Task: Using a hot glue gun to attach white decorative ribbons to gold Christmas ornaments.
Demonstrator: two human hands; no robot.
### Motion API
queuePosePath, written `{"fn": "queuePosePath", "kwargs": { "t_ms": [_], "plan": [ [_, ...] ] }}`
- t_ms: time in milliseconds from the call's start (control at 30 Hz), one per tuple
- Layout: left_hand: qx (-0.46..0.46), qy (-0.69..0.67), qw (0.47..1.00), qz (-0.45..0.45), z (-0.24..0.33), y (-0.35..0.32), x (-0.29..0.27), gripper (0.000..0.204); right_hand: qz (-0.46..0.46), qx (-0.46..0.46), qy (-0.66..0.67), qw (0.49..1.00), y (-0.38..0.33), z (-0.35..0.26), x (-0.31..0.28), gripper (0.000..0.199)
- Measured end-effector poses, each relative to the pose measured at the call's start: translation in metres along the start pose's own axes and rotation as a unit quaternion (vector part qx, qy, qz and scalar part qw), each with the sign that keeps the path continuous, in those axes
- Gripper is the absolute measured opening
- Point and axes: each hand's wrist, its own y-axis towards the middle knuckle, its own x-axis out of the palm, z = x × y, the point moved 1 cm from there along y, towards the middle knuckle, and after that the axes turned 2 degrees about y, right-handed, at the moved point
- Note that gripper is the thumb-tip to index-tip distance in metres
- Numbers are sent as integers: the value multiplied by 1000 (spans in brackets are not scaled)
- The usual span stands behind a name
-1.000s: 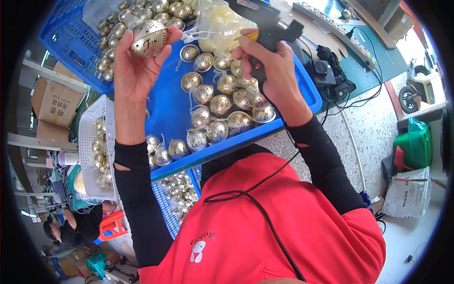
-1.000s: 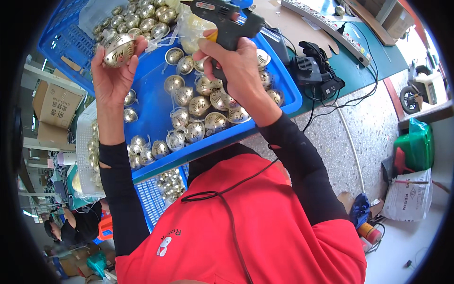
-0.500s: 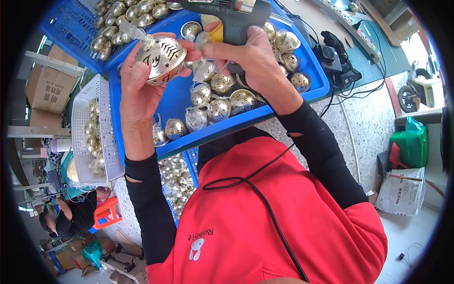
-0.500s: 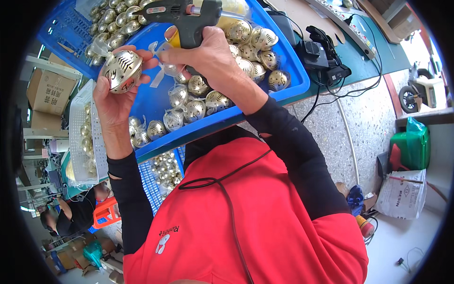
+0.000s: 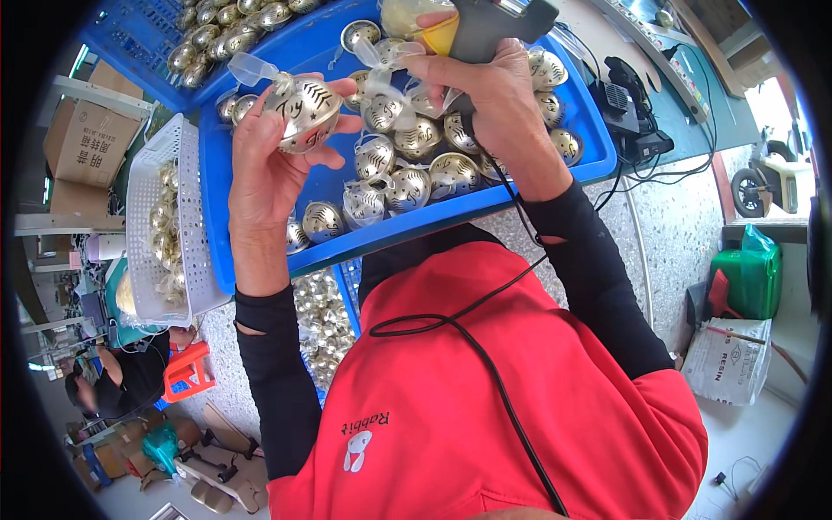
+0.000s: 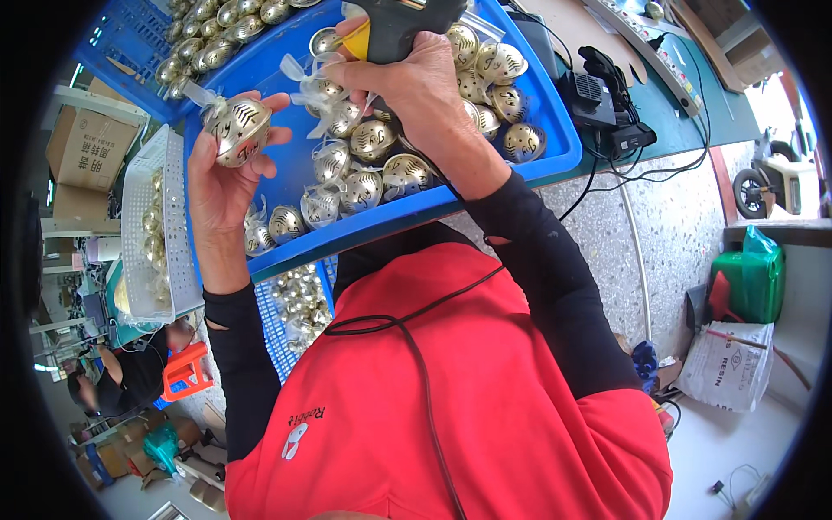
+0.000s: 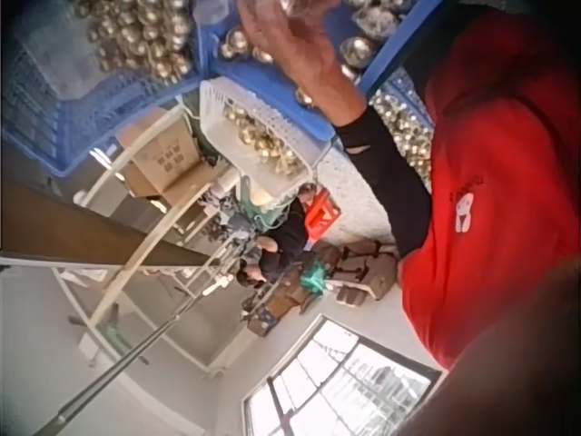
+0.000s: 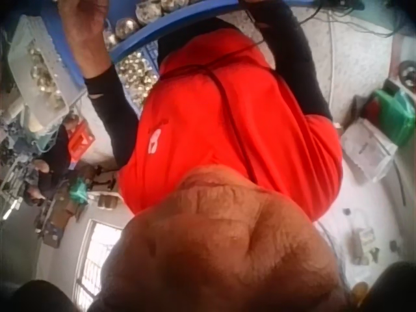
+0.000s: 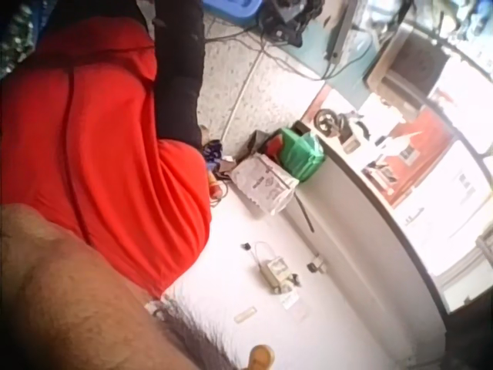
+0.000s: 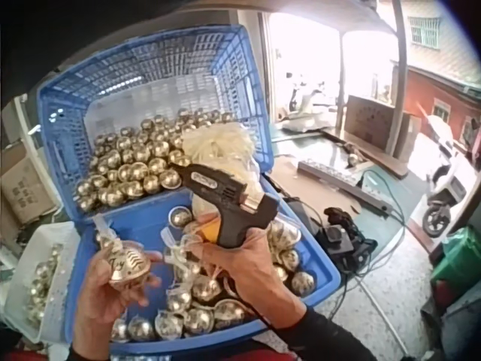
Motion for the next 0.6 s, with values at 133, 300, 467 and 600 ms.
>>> {"fn": "queuePosePath", "kwargs": {
  "t_ms": [133,300,467,600],
  "plan": [
    [-60,-22,993,98,-8,-2,-21,42,-42,24,22,999,-1,-10,-1,28],
    [-86,-32,991,94,-14,0,-1,49,-111,79,-48,989,-2,-26,7,27],
    [-56,39,996,62,-13,-8,12,58,-46,166,4,985,1,-40,24,23],
    [-58,125,990,39,-13,-10,17,53,-62,174,11,983,1,-38,25,24]
  ]
}}
